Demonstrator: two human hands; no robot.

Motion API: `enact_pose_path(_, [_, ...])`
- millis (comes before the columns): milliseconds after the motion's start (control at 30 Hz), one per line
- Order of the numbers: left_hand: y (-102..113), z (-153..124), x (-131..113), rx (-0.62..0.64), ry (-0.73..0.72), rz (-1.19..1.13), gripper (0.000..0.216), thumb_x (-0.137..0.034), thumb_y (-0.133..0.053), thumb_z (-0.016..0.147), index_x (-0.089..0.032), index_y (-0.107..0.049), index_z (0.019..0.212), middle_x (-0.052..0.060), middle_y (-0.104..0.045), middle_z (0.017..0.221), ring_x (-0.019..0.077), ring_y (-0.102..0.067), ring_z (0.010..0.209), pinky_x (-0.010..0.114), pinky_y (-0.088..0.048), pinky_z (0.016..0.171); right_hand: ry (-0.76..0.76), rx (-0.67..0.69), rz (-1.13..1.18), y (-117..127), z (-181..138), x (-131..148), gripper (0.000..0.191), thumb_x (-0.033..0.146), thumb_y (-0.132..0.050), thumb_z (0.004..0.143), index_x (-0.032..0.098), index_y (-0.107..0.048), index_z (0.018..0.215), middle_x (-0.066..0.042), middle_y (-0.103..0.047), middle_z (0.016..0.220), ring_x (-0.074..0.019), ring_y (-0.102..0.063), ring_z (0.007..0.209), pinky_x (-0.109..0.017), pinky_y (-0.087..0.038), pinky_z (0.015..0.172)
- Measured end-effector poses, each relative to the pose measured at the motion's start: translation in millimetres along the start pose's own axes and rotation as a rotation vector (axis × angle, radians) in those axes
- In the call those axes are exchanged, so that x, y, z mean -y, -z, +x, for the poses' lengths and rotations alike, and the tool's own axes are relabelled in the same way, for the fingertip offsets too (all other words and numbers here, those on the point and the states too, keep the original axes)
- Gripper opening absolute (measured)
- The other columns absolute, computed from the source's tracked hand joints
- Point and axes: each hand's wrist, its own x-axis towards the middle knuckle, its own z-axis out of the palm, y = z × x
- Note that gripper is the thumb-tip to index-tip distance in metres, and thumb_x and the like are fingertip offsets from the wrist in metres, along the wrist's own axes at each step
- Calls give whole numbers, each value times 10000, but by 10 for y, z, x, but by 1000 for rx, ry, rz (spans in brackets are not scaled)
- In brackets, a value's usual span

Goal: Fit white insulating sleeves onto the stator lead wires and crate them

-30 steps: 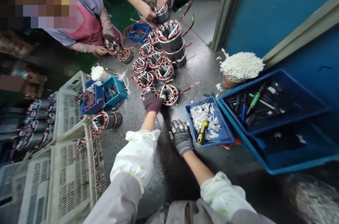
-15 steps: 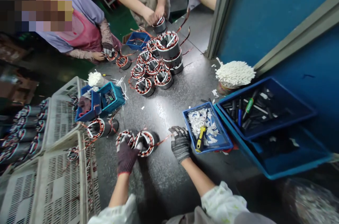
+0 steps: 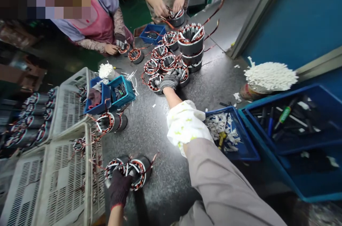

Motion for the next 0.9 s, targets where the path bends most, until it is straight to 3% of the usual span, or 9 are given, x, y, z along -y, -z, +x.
enact_pose_path(100, [31, 9, 32, 53, 26, -10, 570, -545, -656, 878, -164, -635, 1301, 238, -766, 1361, 409, -732, 1305, 545, -517, 1168, 4, 47, -58, -115, 8, -29, 971, 503, -662, 951, -21, -327, 1697, -374, -473, 1643, -488, -440, 1544, -762, -204, 1273])
enact_pose_path(233, [112, 98, 149, 69, -71, 31, 566, -526, -669, 868, -191, -638, 1324, 190, -796, 1284, 412, -708, 1344, 582, -441, 1249, 7, 51, -107, -167, -317, -138, 940, 442, -654, 933, -59, -360, 1672, -373, -542, 1586, -457, -504, 1500, -671, -227, 1299])
enact_pose_path(367, [185, 280, 282, 84, -175, 69, 608, -454, -719, 813, -200, -632, 1359, 175, -770, 1361, 403, -655, 1419, 544, -484, 1217, 55, 38, -102, -283, -1031, -252, 940, 522, -612, 966, -67, -376, 1661, -385, -569, 1569, -479, -516, 1493, -678, -240, 1297])
enact_pose_path(467, [267, 382, 301, 101, -264, 146, 712, -373, -774, 724, -175, -628, 1392, 183, -739, 1431, 412, -597, 1486, 542, -410, 1298, 85, 73, -40, -361, -1719, -331, 921, 581, -557, 1003, -49, -400, 1655, -398, -564, 1576, -515, -550, 1455, -730, -294, 1252])
enact_pose_path(667, [381, 484, 316, 134, -314, 256, 846, -246, -782, 649, -167, -585, 1468, 168, -694, 1510, 389, -584, 1503, 493, -388, 1328, 262, 228, 14, -293, -2917, -646, 732, 360, -484, 1012, -53, -493, 1616, -357, -588, 1590, -502, -630, 1402, -661, -451, 1205])
enact_pose_path(800, [384, 525, 375, 131, -379, 317, 764, -270, -810, 691, -175, -605, 1421, 159, -727, 1433, 394, -619, 1456, 509, -401, 1321, 328, 324, -27, -274, -3519, -910, 709, 324, -554, 991, -15, -538, 1613, -289, -586, 1632, -493, -595, 1463, -628, -419, 1271])
enact_pose_path(900, [376, 555, 404, 98, -449, 411, 648, -322, -810, 739, -154, -632, 1339, 178, -753, 1331, 412, -623, 1426, 547, -335, 1353, 360, 332, -65, -329, -3865, -1071, 675, 306, -556, 1014, 9, -545, 1620, -274, -564, 1660, -452, -552, 1522, -596, -360, 1328])
